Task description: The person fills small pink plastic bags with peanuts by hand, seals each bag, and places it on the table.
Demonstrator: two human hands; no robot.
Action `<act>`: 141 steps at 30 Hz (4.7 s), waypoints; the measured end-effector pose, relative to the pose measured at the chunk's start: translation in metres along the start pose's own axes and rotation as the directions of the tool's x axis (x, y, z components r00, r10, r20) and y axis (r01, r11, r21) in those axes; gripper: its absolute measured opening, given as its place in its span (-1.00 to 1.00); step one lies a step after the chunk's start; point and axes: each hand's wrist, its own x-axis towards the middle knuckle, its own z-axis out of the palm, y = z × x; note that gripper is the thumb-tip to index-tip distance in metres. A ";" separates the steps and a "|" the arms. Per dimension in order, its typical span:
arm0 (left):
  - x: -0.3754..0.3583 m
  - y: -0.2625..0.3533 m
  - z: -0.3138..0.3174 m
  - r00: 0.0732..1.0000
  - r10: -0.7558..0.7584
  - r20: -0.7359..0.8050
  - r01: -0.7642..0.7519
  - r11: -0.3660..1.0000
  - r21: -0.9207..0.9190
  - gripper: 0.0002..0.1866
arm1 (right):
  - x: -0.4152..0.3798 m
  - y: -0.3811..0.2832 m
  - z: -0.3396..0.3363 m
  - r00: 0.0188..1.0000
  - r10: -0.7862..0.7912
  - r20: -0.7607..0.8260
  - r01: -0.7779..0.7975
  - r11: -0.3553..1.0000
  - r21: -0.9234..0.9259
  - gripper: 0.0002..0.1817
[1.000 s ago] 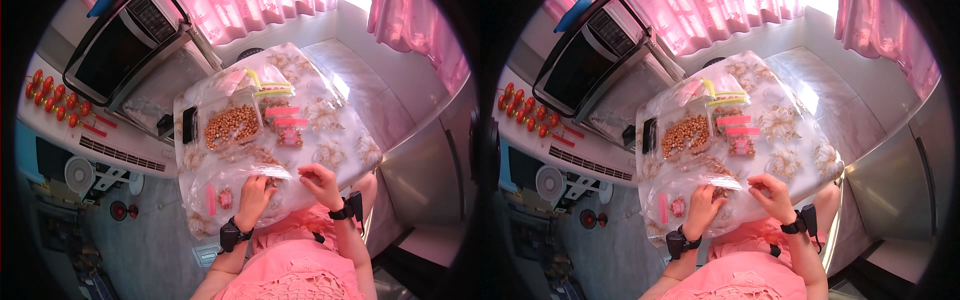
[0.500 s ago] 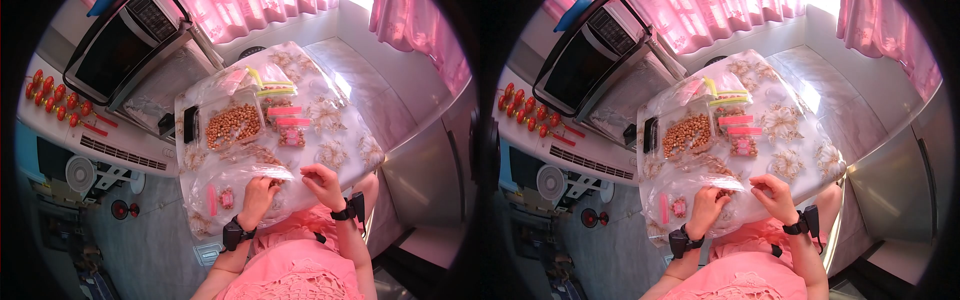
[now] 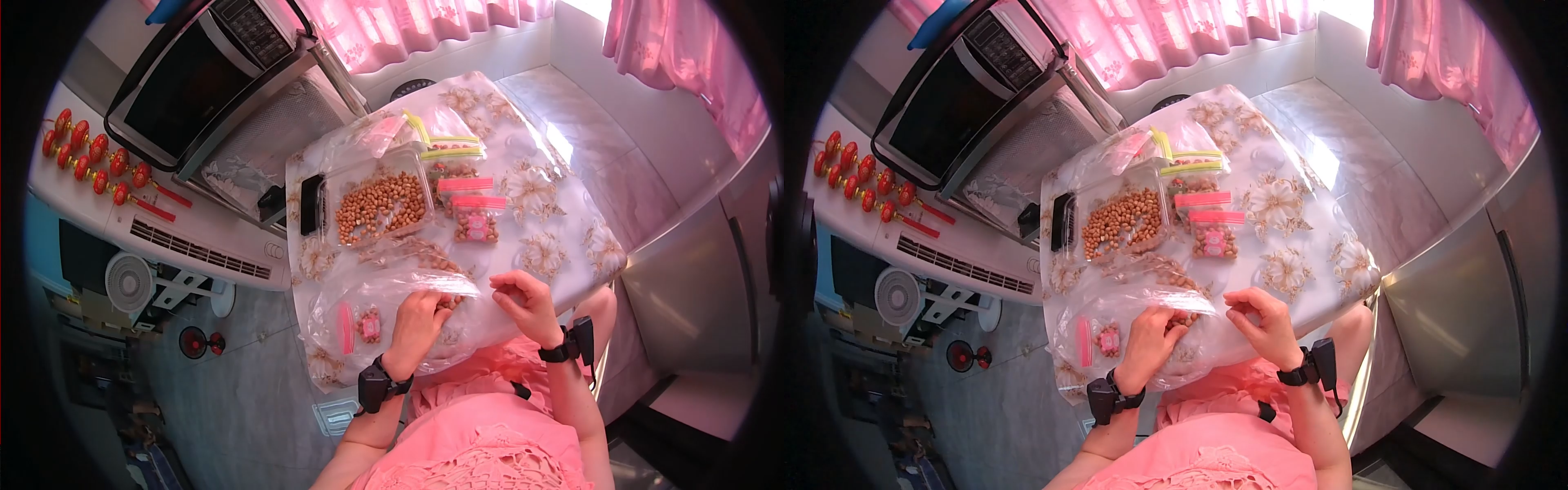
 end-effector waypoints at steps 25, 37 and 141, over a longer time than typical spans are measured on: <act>-0.007 0.000 -0.003 0.991 0.093 -0.092 -0.099 0.993 -0.065 -0.86 | 0.001 -0.002 0.004 0.999 -0.051 -0.008 0.050 0.995 -0.086 -0.74; -0.011 -0.001 -0.003 0.997 0.027 -0.075 -0.037 0.990 -0.138 -0.82 | 0.000 -0.013 0.003 0.990 -0.139 -0.030 0.135 0.987 -0.091 -0.76; -0.065 -0.001 -0.080 0.987 -0.009 -0.163 0.005 1.000 -0.020 -0.63 | 0.000 -0.015 0.082 0.878 -0.129 0.462 0.386 0.761 -0.521 -0.83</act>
